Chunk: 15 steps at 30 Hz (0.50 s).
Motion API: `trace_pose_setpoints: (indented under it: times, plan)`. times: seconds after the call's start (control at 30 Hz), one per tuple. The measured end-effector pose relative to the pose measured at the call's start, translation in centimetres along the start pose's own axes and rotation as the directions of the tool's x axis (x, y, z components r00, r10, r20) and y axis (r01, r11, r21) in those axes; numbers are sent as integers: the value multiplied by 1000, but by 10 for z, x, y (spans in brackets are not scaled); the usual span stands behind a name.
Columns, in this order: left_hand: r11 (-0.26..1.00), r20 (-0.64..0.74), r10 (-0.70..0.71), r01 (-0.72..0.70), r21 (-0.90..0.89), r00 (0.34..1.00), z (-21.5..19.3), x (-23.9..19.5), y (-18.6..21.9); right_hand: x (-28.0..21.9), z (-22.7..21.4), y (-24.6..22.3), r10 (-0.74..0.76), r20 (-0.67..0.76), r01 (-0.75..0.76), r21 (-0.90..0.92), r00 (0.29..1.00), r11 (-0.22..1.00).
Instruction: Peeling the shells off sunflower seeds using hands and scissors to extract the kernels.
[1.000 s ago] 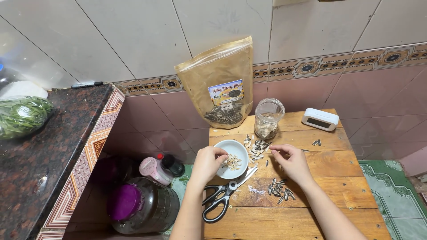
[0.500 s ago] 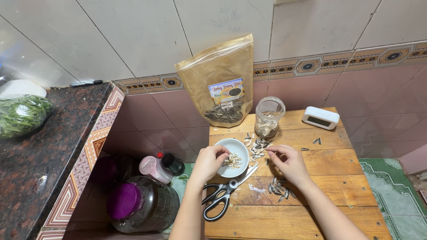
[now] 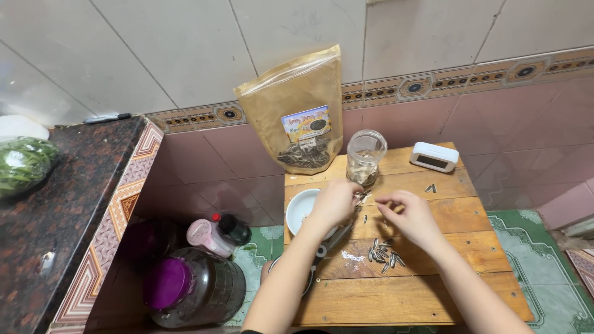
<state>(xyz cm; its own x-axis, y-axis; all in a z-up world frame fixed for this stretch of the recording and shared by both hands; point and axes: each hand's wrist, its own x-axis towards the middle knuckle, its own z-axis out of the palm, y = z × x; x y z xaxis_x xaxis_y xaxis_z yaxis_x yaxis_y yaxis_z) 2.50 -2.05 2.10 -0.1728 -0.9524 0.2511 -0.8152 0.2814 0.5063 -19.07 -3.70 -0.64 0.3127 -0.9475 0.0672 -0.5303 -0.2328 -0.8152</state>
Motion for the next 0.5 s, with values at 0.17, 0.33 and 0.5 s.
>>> trace_pose_setpoints:
  times: [0.17, 0.33, 0.5]
  plan:
    - [983, 209, -180, 173, 55, 961, -55, -30, -31, -29, -4, 22, 52, 28, -54, 77, 998, 996]
    - [976, 231, -156, 113, 189, 960, -22, -61, -42, -45, 7, 8, 157, 121, -173, 138, 980, 975]
    - [963, 267, -266, 246, 107, 926, -26, -52, -50, -54, -4, 18, 144, 114, -162, 170, 983, 972]
